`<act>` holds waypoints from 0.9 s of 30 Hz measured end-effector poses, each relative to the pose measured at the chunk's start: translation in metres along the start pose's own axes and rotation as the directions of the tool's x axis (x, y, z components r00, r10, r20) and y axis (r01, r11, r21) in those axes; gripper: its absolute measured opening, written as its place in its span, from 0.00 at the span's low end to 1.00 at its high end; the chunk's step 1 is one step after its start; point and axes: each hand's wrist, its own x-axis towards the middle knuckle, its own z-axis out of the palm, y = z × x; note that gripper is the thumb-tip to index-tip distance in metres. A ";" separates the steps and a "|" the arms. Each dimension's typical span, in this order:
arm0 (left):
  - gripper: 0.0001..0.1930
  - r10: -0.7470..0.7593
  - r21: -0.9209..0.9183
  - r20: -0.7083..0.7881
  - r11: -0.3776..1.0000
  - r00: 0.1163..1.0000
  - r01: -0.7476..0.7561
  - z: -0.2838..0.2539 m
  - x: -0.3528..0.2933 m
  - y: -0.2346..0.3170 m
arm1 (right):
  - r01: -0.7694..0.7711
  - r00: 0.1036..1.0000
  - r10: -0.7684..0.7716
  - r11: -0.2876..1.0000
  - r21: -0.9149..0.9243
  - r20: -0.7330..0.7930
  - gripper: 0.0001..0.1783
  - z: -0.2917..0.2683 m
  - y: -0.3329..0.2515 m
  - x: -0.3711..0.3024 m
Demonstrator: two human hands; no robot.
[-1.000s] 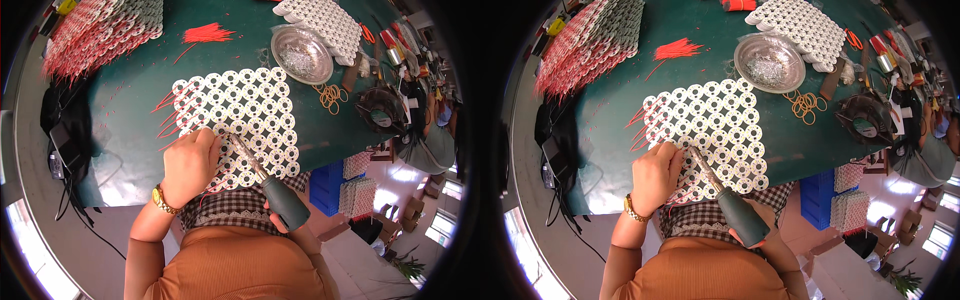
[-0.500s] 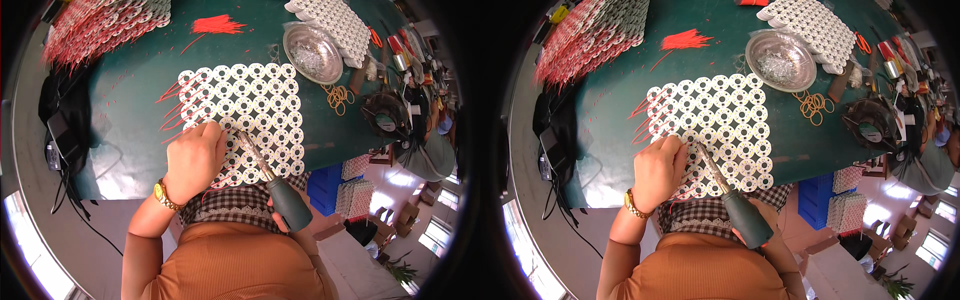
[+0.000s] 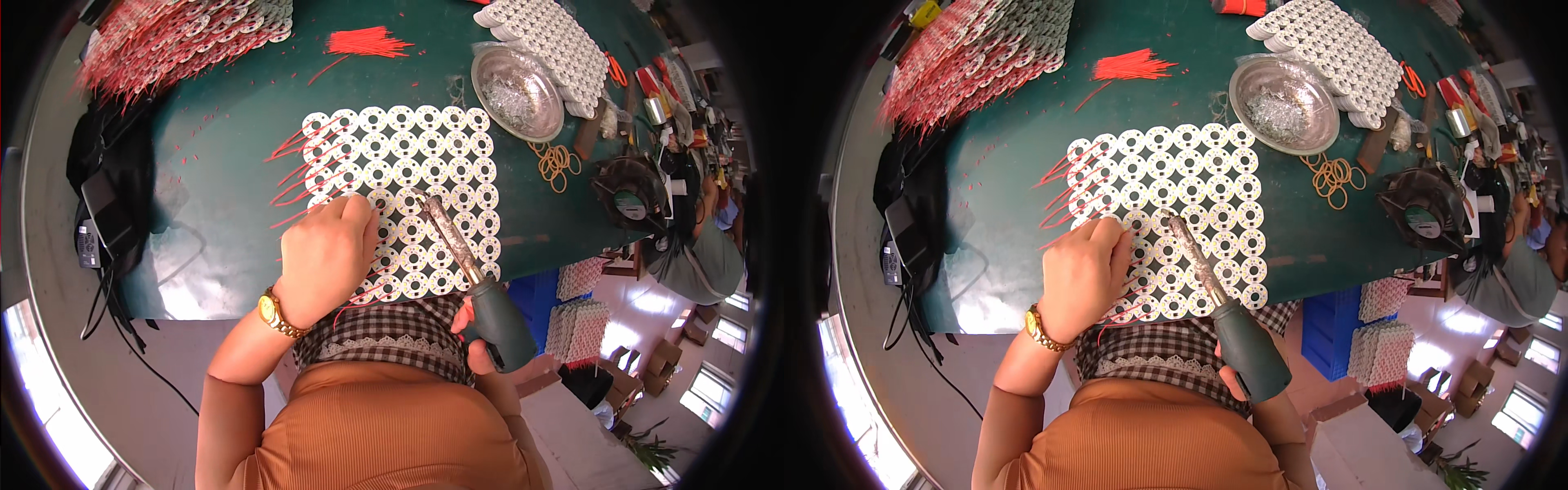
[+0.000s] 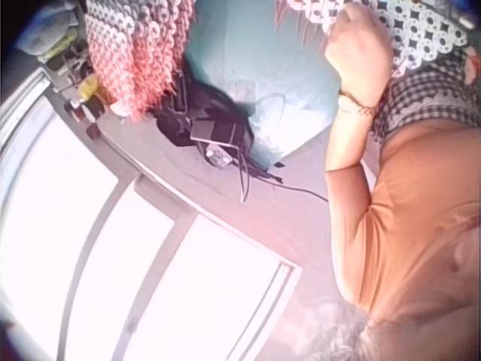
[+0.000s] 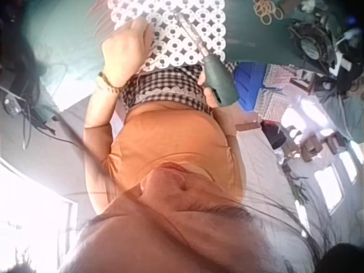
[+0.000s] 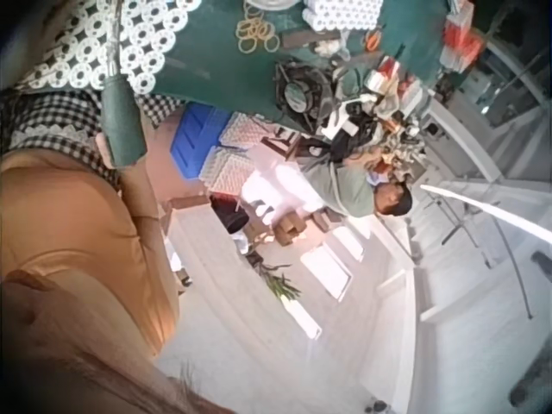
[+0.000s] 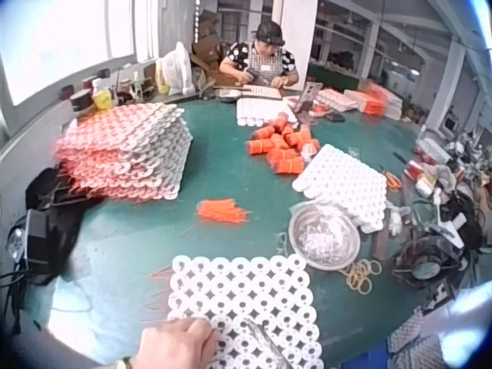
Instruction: The person attaches red wires to a panel of circular LED circuit boards by positioning each wire by hand and soldering it with a handheld soldering tool.
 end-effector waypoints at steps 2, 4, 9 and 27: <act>0.08 -0.027 0.014 -0.046 1.000 0.999 0.027 -0.001 0.000 -0.003 | 0.018 1.000 -0.017 0.998 -0.065 0.017 0.31 0.000 0.001 0.002; 0.06 -0.082 0.023 -0.104 0.996 0.991 0.085 -0.005 0.000 -0.006 | 0.074 0.996 -0.066 0.985 -0.154 0.059 0.29 -0.002 0.001 0.006; 0.06 -0.038 -0.183 -0.289 0.983 0.957 -0.016 -0.007 -0.001 -0.009 | 0.128 0.991 -0.114 0.960 -0.250 0.069 0.27 0.001 0.005 0.013; 0.07 -0.097 -0.213 -0.095 0.974 0.991 0.075 0.001 0.005 -0.004 | 0.021 0.983 0.027 0.965 -0.260 0.181 0.29 -0.001 0.007 0.015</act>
